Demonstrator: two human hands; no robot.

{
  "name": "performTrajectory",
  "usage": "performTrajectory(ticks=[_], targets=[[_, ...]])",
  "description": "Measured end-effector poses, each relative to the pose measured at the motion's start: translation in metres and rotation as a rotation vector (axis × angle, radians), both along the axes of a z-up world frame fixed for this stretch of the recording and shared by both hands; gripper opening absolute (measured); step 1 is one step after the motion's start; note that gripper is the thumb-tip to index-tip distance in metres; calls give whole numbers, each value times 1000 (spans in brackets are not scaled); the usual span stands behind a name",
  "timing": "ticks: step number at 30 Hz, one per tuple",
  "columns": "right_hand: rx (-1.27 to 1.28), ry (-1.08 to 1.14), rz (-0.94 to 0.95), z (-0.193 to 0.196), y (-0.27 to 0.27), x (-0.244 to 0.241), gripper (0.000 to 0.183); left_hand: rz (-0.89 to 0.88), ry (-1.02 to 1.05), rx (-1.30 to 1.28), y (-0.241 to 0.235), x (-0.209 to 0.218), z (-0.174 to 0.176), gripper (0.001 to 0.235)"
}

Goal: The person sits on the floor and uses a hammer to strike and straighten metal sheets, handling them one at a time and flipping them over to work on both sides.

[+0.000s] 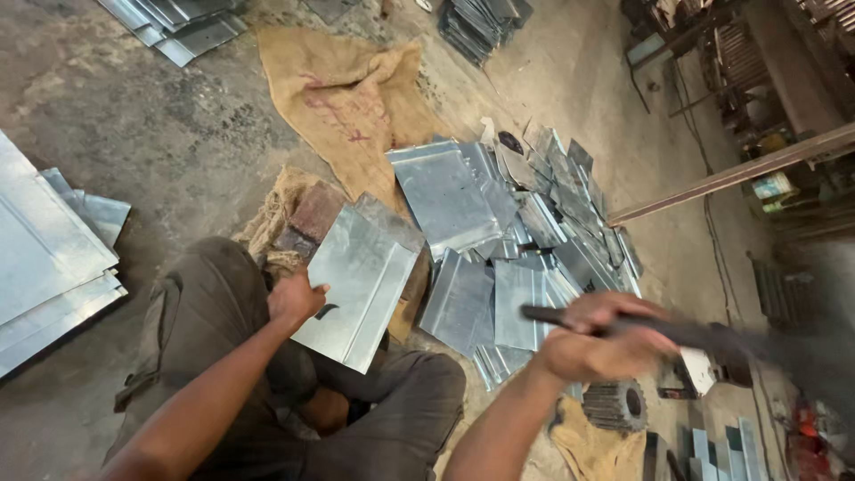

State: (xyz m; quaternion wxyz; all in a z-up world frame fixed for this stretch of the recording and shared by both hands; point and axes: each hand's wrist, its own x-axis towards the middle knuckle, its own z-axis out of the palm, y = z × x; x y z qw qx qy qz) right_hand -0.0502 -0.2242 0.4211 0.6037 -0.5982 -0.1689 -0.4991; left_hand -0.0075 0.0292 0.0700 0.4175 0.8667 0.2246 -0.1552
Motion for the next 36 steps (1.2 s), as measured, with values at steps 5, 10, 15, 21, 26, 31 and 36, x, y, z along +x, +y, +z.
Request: performTrajectory(ticks=[5,10,15,21,26,31,36], targets=[[-3,-209,-119,-67,-11,25,55,22,-13,21,-3,-7,-4,58],[-454,597,-289,-350,31,41,45,-1,0,24,-3,-1,-8,58],[-84,858,-123,-295,7,52,43,1,-47,60,0,7,-13,66],[76,382,64,-113,40,31,33,2,-22,44,-3,2,-15,58],[-12,431,-75,-236,31,48,44,9,-24,44,-5,-3,-16,58],[-630,817,-404,-358,16,42,48,-10,-57,49,-2,-1,-19,57],[-299,697,-260,-222,16,33,41,-48,45,53,-8,-10,-17,60]])
